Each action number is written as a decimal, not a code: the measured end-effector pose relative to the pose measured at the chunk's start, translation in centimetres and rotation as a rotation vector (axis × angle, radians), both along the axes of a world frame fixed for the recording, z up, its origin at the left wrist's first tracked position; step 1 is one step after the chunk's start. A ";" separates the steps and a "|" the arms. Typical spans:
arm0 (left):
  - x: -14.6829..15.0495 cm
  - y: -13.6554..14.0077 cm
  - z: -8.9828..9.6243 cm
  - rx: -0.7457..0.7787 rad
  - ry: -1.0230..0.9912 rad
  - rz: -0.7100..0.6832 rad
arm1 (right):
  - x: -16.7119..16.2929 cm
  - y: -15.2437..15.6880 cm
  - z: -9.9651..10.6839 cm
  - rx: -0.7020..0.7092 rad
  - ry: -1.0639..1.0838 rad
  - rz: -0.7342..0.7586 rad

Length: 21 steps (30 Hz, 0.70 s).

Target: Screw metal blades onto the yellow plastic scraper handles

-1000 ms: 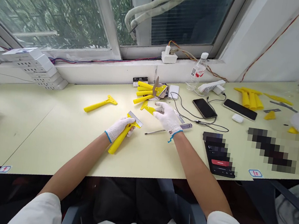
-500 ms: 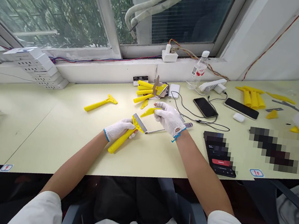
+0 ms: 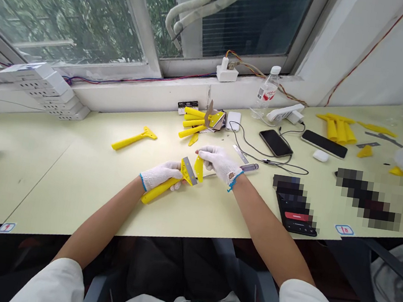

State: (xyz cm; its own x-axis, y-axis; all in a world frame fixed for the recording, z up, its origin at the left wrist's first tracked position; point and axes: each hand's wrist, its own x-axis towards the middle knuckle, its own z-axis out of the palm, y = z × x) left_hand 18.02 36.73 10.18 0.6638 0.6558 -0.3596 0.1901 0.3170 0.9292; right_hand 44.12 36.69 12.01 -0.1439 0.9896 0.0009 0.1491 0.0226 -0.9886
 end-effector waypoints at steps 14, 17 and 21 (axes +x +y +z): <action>0.3 -0.4 0.4 0.086 0.050 -0.073 | -3.0 -0.3 -0.7 0.259 -0.232 0.041; 0.3 -0.3 -0.2 0.101 0.061 -0.053 | -3.3 -0.6 -0.9 0.281 -0.248 0.045; 0.3 -0.3 -0.5 0.116 0.070 -0.060 | -3.7 -0.7 -1.3 0.326 -0.309 0.020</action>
